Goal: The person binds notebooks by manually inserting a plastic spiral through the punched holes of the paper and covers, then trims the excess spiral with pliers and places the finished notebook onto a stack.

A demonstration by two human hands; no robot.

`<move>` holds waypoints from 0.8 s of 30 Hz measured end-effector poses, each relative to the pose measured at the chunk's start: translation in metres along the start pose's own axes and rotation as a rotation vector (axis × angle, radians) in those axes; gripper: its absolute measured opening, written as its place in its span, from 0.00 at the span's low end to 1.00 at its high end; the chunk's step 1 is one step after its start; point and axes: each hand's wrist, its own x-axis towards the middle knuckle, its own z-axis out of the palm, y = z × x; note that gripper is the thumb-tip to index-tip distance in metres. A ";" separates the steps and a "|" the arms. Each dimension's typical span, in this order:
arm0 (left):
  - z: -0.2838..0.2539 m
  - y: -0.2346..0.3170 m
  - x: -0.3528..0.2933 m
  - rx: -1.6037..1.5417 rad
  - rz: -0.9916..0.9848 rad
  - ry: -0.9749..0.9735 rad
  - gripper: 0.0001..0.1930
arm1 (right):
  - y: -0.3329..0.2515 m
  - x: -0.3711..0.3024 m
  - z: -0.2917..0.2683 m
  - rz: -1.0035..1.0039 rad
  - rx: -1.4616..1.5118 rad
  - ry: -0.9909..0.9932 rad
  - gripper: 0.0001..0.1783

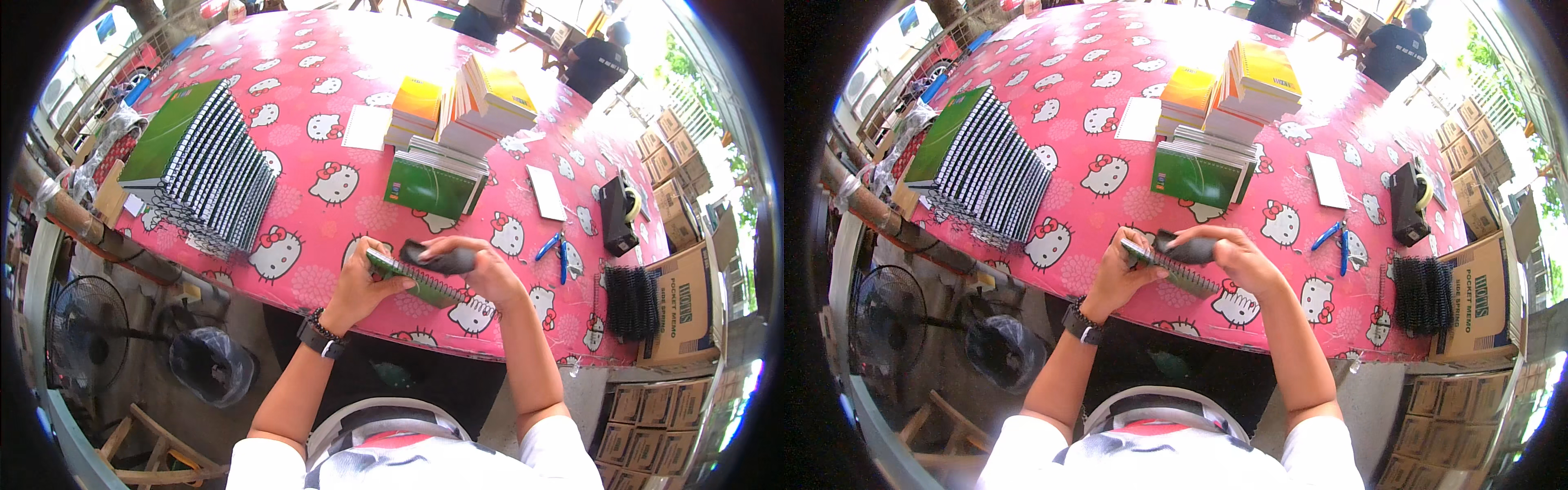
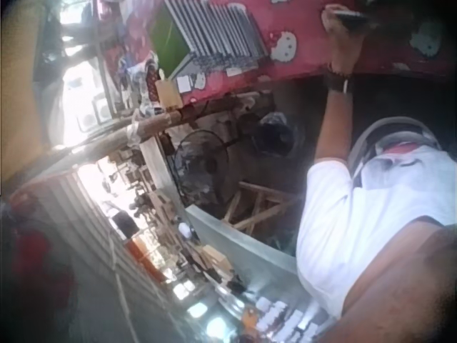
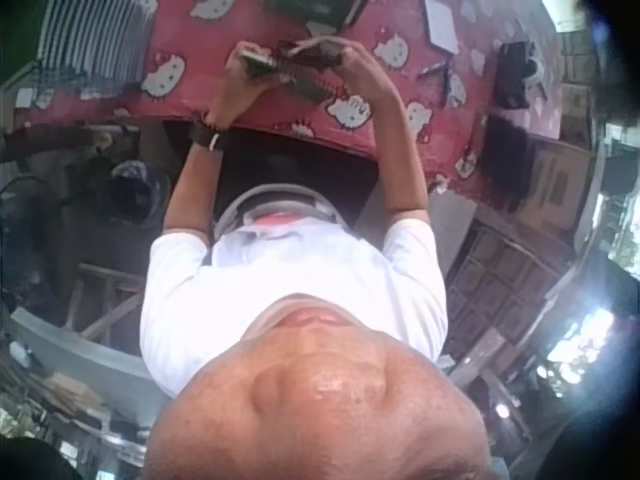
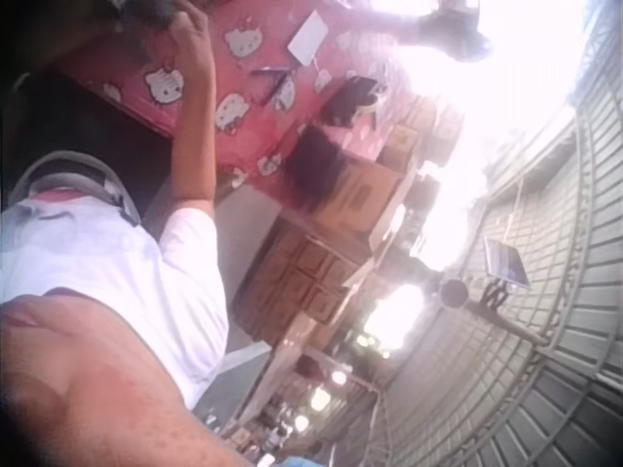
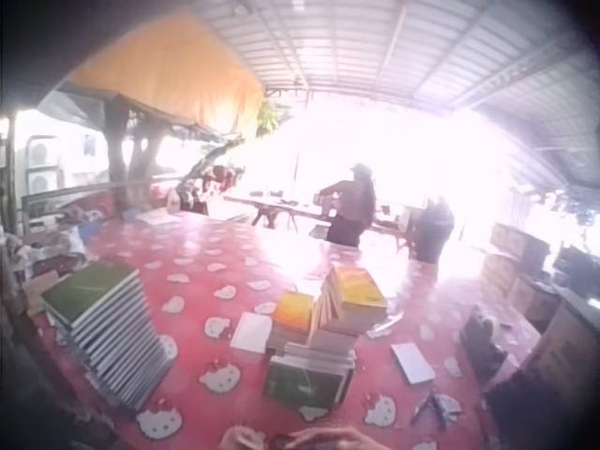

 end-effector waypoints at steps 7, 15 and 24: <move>0.002 0.005 0.002 -0.014 -0.032 -0.040 0.23 | 0.001 0.013 0.000 0.118 -0.399 0.014 0.26; 0.005 0.010 0.000 0.255 -0.003 -0.023 0.22 | -0.012 0.001 0.004 -0.073 -1.250 0.286 0.32; 0.032 0.060 0.014 0.216 0.151 -0.039 0.15 | -0.032 -0.008 0.048 -0.366 -0.971 0.373 0.15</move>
